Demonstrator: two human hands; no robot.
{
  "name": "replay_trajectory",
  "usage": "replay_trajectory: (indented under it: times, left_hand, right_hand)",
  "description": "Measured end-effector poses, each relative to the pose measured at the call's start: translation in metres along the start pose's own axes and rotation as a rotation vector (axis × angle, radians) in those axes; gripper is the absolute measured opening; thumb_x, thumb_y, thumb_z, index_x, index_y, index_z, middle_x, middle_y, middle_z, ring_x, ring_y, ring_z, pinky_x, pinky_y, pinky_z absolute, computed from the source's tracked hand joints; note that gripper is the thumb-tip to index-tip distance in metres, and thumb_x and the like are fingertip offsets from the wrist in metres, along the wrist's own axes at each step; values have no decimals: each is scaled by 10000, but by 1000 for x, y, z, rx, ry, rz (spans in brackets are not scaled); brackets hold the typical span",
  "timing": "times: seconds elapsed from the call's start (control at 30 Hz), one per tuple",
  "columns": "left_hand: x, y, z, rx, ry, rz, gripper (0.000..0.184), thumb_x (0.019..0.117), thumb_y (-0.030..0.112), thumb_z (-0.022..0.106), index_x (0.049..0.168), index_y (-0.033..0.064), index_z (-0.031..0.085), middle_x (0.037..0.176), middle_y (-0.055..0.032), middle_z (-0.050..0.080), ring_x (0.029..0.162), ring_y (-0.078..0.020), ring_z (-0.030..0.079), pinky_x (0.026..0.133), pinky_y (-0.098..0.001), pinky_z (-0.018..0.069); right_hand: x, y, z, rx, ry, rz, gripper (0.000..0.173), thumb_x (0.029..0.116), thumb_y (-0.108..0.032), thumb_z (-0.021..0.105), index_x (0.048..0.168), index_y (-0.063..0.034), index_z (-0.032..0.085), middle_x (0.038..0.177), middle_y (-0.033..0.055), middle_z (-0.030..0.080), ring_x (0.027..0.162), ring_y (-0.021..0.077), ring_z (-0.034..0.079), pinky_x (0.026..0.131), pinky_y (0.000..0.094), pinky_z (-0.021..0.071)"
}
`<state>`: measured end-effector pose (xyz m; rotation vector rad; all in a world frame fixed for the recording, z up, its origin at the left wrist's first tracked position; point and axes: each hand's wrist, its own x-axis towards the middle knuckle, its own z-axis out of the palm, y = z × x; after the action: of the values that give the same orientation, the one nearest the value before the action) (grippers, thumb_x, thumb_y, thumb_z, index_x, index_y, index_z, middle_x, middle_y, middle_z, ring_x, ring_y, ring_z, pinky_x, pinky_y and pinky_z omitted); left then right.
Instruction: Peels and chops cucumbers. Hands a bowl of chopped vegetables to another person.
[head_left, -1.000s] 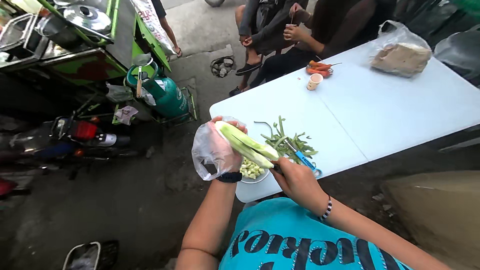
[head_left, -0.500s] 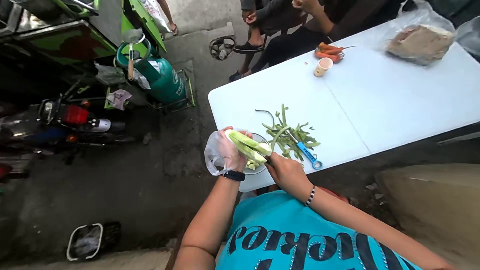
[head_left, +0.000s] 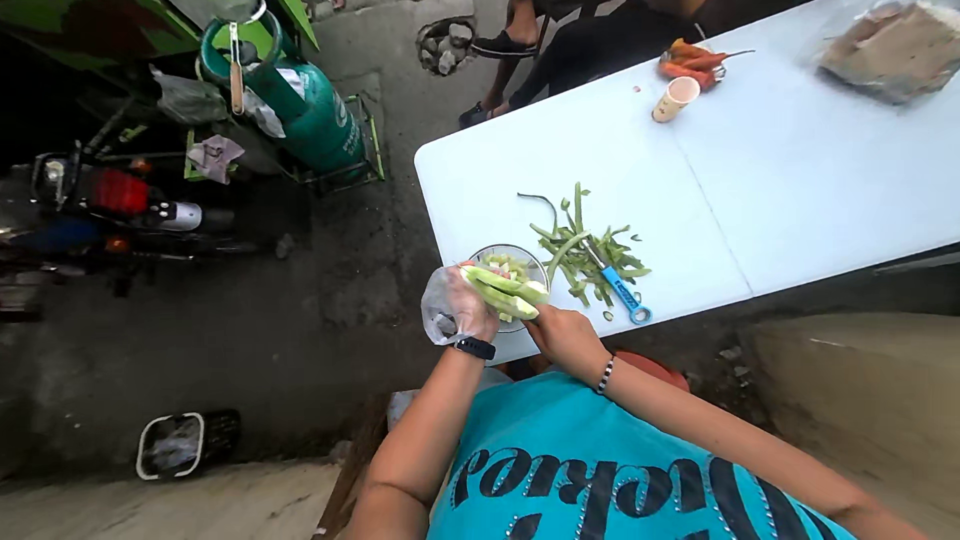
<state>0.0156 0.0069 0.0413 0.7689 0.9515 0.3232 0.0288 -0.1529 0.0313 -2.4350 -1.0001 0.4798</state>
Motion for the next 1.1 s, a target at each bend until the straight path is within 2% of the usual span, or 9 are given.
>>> replay_trajectory:
  times: [0.27,0.47,0.53,0.6,0.67,0.8,0.9,0.97,1.1]
  left_hand:
    - [15,-13,-16,68,19,-117,482,1107,439,290,1184,77,600,940,-133,694,828,-257,681,711,-443,573]
    - [22,-25,-25,-51,-48,-327,518,1083,515,287,1183,104,586,953,-128,700,846,-260,690,724,-435,577]
    - [21,-23,-26,-37,-64,-367,536,1090,522,257,1258,107,551,1048,-133,716,915,-265,711,773,-429,588]
    - [19,-19,-29,-28,-133,-373,704,1064,617,137,1412,113,484,1241,-152,681,1080,-288,688,891,-452,570]
    - [14,-15,-33,-109,-232,-387,881,983,750,59,1470,124,443,1341,-161,626,1200,-309,628,975,-491,538]
    - [6,-15,-52,-95,-461,-333,945,914,836,192,1510,137,416,1420,-120,578,1307,-269,555,1081,-488,477]
    - [-1,-18,-64,104,-496,-213,589,1046,552,416,1323,55,569,1185,-125,680,1107,-242,651,966,-462,549]
    - [-6,-22,-64,234,-423,-193,371,1011,306,580,1240,15,571,1037,-139,691,948,-237,681,849,-437,586]
    - [-4,-30,-58,644,-329,-194,488,931,239,749,1299,-21,562,1002,-159,693,829,-218,696,748,-383,612]
  right_hand:
    - [10,9,14,4,-150,54,308,1079,-282,437,1151,-29,596,867,180,686,794,393,712,664,547,557]
    - [14,8,19,-9,-238,115,275,1072,-244,434,1162,-31,582,905,195,687,834,403,712,685,557,548]
    - [13,5,17,-21,-217,128,263,1065,-226,454,1146,-21,597,912,207,693,824,420,712,670,567,546]
    - [13,5,14,-16,-181,158,229,1042,-179,503,1159,-12,606,931,213,698,823,428,712,663,577,546]
    - [14,5,13,-15,-152,184,222,993,-107,571,1191,-13,608,980,217,701,842,428,711,669,582,554]
    - [16,11,21,-91,-34,151,206,969,-60,584,1165,-16,627,1006,197,690,879,398,710,664,545,575]
    - [16,10,23,-130,-9,159,200,975,-62,562,1161,-35,630,1041,181,672,925,387,690,654,514,567]
    - [16,7,22,-147,-8,165,199,973,-36,567,1158,-23,638,1043,191,662,935,399,680,648,513,562]
    - [15,5,21,-179,-65,143,228,977,7,551,1189,-13,634,1076,200,650,980,398,671,670,501,559]
